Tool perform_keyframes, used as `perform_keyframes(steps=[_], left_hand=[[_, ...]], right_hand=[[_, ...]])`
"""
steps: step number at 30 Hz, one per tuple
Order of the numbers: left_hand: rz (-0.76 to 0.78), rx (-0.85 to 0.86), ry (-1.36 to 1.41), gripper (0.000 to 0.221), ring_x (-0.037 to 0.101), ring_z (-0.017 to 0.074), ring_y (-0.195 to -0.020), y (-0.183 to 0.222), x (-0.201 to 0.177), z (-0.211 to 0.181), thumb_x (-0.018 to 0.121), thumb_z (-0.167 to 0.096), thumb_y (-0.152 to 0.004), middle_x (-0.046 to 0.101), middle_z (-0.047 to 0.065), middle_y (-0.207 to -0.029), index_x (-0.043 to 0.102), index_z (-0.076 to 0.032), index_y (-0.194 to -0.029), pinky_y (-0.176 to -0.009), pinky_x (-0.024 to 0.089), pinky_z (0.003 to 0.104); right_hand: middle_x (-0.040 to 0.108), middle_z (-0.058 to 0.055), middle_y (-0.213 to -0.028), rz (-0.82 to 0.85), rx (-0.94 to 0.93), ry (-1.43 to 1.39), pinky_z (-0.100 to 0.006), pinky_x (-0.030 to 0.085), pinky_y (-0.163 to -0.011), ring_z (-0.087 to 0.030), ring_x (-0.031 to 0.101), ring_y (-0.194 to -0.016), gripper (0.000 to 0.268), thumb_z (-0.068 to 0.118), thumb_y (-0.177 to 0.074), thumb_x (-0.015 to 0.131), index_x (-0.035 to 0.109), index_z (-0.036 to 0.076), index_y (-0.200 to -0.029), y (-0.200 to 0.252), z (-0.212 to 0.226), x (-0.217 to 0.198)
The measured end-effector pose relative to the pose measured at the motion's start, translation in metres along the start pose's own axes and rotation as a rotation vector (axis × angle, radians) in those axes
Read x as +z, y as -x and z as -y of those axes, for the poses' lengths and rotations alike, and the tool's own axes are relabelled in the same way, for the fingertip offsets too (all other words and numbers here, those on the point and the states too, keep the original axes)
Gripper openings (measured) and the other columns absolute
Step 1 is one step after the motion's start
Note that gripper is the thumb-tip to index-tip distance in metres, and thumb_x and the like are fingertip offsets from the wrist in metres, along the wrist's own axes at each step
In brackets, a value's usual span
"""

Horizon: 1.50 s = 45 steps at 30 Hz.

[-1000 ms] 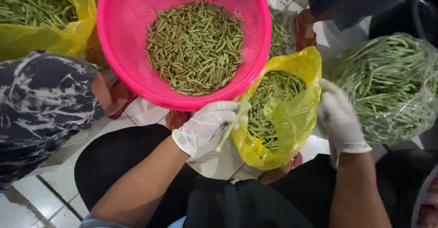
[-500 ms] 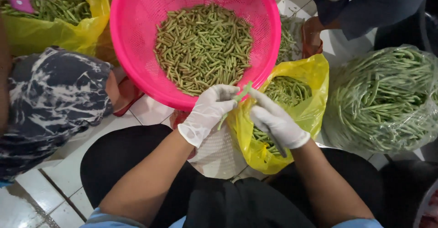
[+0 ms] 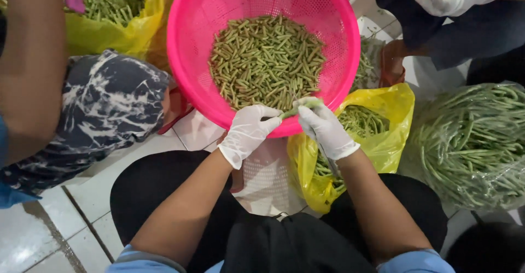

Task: Trimming the ends and cutting green beans into smaller segments using a knife while wearing gloves.

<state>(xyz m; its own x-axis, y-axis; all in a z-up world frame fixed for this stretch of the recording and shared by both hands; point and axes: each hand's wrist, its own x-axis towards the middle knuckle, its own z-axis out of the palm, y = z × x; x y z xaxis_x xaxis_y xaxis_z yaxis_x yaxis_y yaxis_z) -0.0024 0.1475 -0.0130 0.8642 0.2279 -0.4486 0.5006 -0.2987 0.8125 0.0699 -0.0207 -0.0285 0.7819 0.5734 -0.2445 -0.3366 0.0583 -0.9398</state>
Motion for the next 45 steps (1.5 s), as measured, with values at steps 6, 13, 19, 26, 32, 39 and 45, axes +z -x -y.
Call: perform_keyframes(steps=[6, 13, 19, 26, 32, 39, 45], left_hand=[[-0.011, -0.103, 0.18, 0.034, 0.064, 0.0068, -0.068, -0.034, 0.017, 0.033, 0.07, -0.04, -0.069, 0.066, -0.003, -0.065, 0.07, -0.025, -0.099, -0.068, 0.054, 0.023], [-0.029, -0.171, 0.65, 0.04, 0.068, 0.0141, -0.077, -0.02, 0.006, 0.015, 0.062, -0.012, -0.077, 0.068, 0.015, -0.098, 0.06, 0.0, -0.115, -0.067, 0.054, 0.019], [-0.012, -0.104, 0.796, 0.039, 0.069, 0.0211, -0.073, -0.011, -0.002, 0.0, 0.067, -0.002, -0.076, 0.064, 0.017, -0.089, 0.058, 0.006, -0.113, -0.051, 0.054, 0.019], [-0.082, 0.029, 0.704, 0.02, 0.066, 0.0131, -0.075, -0.014, 0.011, -0.003, 0.07, -0.004, -0.074, 0.069, 0.008, -0.085, 0.067, -0.008, -0.094, -0.063, 0.055, 0.022], [-0.045, 0.152, 0.77, 0.02, 0.065, 0.0122, -0.072, -0.011, 0.008, 0.002, 0.069, 0.004, -0.07, 0.07, 0.007, -0.08, 0.068, -0.009, -0.085, -0.065, 0.055, 0.026], [-0.148, 0.015, 0.504, 0.028, 0.066, 0.0138, -0.09, -0.022, 0.016, 0.006, 0.067, -0.008, -0.072, 0.071, 0.003, -0.093, 0.07, -0.017, -0.098, -0.08, 0.054, 0.027], [-0.218, 0.11, 0.212, 0.065, 0.021, 0.0333, -0.138, -0.055, 0.019, 0.034, 0.069, -0.029, -0.082, 0.026, 0.02, -0.148, 0.04, -0.021, -0.139, -0.117, 0.016, 0.04]], right_hand=[[0.035, 0.004, -0.058, -0.023, 0.096, -0.022, -0.013, 0.024, -0.035, 0.0, 0.029, -0.042, 0.016, 0.02, -0.095, 0.051, 0.05, 0.006, -0.104, -0.026, -0.023, -0.011], [0.044, -0.003, -0.057, -0.045, 0.062, 0.054, -0.015, 0.026, -0.034, -0.004, 0.035, -0.041, 0.025, 0.019, -0.093, 0.053, 0.049, 0.008, -0.114, -0.017, 0.002, -0.008], [0.046, 0.001, -0.057, 0.122, 0.093, 0.077, -0.013, 0.026, -0.036, -0.003, 0.033, -0.04, 0.057, 0.016, -0.091, 0.052, 0.03, 0.011, -0.143, 0.006, 0.034, 0.019], [0.05, -0.006, -0.11, 0.139, -0.048, 0.272, -0.032, 0.037, -0.081, -0.012, 0.045, -0.094, 0.045, 0.018, -0.087, 0.061, 0.047, 0.013, -0.13, 0.013, 0.033, 0.03], [0.06, -0.006, -0.117, 0.076, -0.13, 0.357, -0.037, 0.044, -0.097, -0.013, 0.054, -0.107, 0.038, 0.014, -0.085, 0.066, 0.051, 0.012, -0.12, 0.022, 0.044, 0.043], [0.057, -0.015, -0.119, 0.077, -0.123, 0.328, -0.04, 0.044, -0.096, -0.02, 0.055, -0.107, 0.049, 0.015, -0.089, 0.062, 0.04, 0.002, -0.131, -0.009, -0.01, 0.016], [0.05, -0.002, -0.057, -0.059, 0.054, 0.239, -0.018, 0.03, -0.045, -0.005, 0.043, -0.049, 0.059, 0.018, -0.092, 0.056, 0.027, 0.002, -0.141, 0.005, 0.011, -0.015]])
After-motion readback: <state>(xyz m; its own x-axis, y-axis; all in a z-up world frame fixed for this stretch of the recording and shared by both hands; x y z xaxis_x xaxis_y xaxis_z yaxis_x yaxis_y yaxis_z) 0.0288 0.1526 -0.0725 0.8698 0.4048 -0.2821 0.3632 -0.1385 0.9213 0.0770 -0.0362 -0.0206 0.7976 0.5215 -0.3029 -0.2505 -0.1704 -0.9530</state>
